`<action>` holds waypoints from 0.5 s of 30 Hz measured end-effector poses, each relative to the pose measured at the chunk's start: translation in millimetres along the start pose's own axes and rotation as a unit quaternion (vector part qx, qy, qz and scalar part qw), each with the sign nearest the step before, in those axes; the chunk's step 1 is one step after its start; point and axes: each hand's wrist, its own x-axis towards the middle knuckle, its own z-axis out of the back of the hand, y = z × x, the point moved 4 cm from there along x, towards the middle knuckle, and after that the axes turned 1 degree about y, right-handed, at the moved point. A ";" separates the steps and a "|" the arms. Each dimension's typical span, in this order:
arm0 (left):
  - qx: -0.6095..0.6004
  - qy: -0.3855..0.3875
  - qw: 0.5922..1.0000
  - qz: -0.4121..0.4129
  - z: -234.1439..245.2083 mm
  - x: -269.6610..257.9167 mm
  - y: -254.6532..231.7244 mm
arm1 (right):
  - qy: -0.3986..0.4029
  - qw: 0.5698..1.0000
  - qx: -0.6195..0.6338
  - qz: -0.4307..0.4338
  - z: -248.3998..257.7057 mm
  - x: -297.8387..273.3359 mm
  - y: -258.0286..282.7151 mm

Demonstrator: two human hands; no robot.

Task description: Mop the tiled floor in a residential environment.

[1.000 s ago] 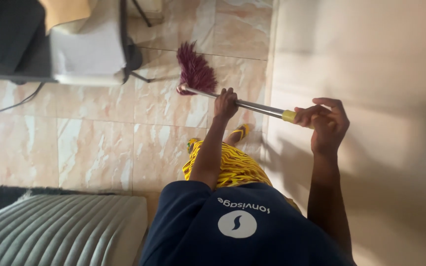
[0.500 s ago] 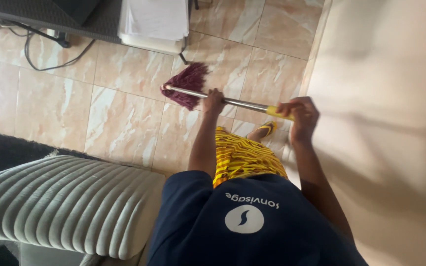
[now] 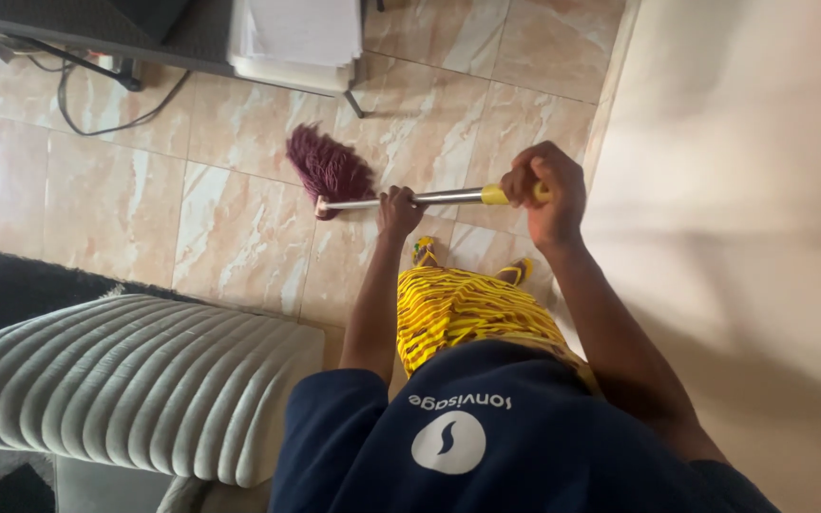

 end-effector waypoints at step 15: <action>-0.216 0.064 0.954 -0.198 -177.8 -51.6 -261.3 | 0.058 0.992 -0.101 0.037 167.1 -91.1 189.3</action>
